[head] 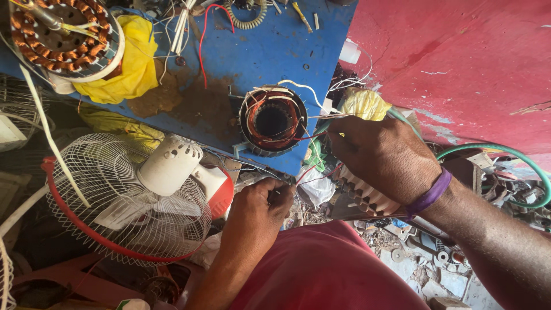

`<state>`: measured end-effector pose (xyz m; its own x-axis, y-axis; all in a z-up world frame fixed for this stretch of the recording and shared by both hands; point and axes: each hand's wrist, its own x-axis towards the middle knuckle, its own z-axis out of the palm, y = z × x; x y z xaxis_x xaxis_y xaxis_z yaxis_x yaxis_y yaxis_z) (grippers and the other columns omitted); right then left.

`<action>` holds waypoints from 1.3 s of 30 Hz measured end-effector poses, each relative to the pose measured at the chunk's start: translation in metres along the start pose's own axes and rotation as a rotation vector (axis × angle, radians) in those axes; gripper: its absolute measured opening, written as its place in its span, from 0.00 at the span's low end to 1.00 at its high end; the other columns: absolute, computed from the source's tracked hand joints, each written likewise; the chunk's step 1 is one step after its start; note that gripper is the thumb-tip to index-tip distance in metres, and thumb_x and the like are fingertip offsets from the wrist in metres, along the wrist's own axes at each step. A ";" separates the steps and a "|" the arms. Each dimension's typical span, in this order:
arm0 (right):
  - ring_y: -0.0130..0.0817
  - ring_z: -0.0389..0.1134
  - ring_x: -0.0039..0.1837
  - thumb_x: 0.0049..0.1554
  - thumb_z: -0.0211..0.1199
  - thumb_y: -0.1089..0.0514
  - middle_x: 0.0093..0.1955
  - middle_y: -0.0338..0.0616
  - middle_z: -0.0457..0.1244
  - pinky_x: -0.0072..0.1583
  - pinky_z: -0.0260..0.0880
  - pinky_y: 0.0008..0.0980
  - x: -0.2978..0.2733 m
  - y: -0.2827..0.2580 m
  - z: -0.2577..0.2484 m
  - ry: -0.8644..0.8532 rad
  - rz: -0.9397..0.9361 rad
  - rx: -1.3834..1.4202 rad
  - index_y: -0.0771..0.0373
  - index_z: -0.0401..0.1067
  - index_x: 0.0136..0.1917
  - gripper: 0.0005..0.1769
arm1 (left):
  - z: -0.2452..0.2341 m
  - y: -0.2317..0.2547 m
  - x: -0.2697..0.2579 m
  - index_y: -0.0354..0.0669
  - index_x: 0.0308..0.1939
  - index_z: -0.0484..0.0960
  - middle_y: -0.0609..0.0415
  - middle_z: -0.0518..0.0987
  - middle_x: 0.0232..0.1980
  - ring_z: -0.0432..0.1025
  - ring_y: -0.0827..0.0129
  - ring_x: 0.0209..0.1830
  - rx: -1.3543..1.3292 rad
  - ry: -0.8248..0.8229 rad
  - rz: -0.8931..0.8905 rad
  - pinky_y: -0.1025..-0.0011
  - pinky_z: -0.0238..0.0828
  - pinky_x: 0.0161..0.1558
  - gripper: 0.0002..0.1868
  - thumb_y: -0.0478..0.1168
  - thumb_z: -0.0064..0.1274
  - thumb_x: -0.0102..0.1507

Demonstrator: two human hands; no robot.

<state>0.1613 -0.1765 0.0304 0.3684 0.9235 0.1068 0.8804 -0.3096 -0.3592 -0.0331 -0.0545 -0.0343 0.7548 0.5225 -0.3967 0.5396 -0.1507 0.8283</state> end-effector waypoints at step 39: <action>0.47 0.71 0.35 0.58 0.64 0.55 0.34 0.49 0.68 0.38 0.71 0.44 -0.003 -0.006 -0.005 0.012 -0.004 0.043 0.59 0.75 0.48 0.08 | -0.058 0.022 0.043 0.39 0.41 0.88 0.57 0.81 0.24 0.72 0.79 0.21 -0.189 0.339 0.038 0.74 0.66 0.24 0.12 0.44 0.56 0.65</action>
<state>0.1564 -0.1785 0.0369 0.3690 0.9218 0.1193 0.8682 -0.2960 -0.3983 -0.0108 0.0137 -0.0103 0.5895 0.7722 -0.2372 0.4114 -0.0343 0.9108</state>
